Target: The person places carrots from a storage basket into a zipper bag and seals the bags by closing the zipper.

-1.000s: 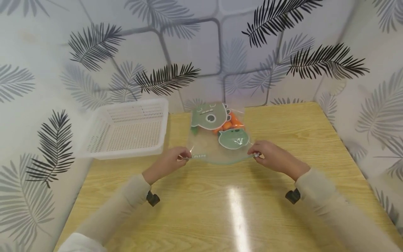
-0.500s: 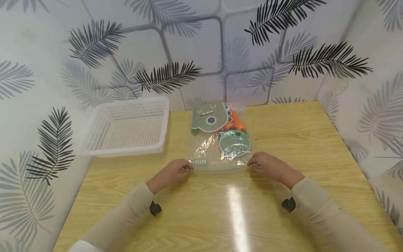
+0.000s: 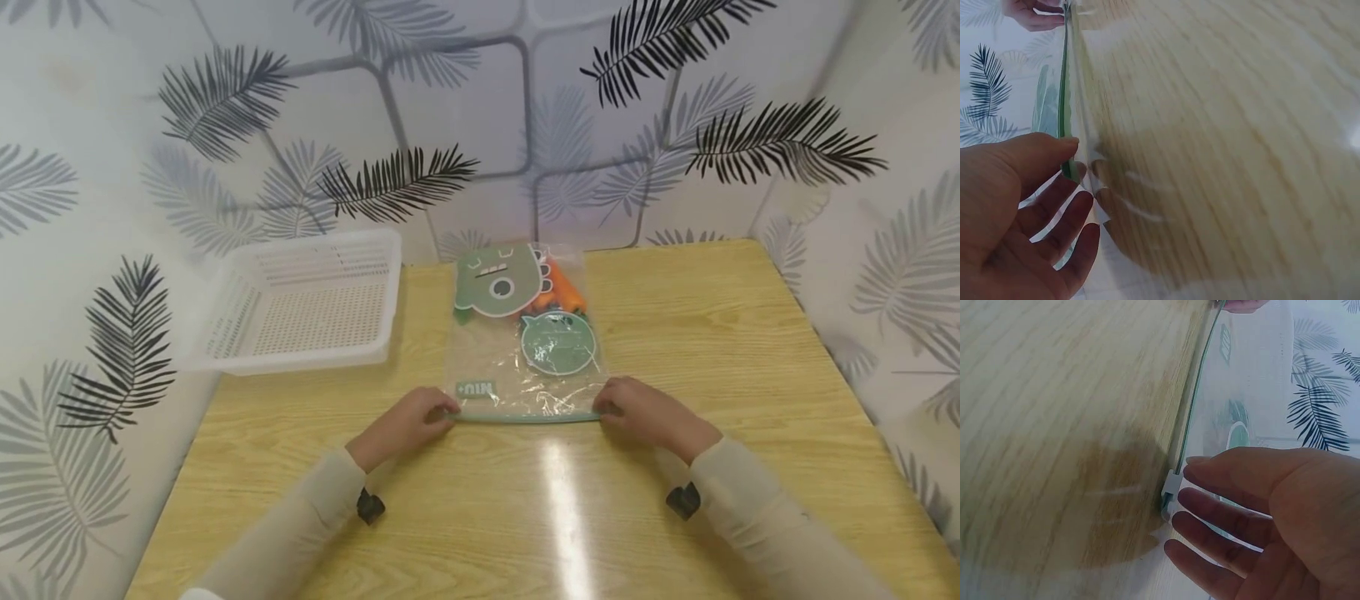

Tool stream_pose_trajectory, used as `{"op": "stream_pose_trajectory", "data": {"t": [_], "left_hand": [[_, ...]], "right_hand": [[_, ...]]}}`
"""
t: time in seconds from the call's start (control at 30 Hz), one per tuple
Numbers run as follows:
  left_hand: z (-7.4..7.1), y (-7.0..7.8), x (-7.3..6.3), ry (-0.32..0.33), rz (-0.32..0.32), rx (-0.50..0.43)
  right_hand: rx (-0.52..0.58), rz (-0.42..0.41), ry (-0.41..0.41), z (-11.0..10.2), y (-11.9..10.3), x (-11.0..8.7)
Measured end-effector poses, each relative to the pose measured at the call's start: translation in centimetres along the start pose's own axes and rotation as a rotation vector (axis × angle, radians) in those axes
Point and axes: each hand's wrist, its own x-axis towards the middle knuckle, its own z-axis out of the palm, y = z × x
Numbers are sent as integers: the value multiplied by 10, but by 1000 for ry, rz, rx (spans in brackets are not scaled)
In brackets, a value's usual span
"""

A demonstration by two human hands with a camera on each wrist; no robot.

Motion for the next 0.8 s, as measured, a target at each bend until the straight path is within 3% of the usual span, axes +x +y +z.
{"op": "stream_pose_trajectory", "data": {"t": [0.2, 0.37, 0.43, 0.6, 0.8], "left_hand": [[1, -1, -3, -41, -1, 49], [0, -3, -8, -24, 6, 106], [-1, -4, -12, 4, 3, 129], [-9, -4, -27, 120, -76, 140], [-22, -5, -44, 252, -108, 242]], "right_hand": [[-2, -1, 30, 5, 0, -5], [-6, 2, 58, 7, -3, -7], [-12, 5, 71, 7, -4, -9], [-52, 84, 136, 5, -5, -13], [-118, 154, 317, 0, -1, -20]]}}
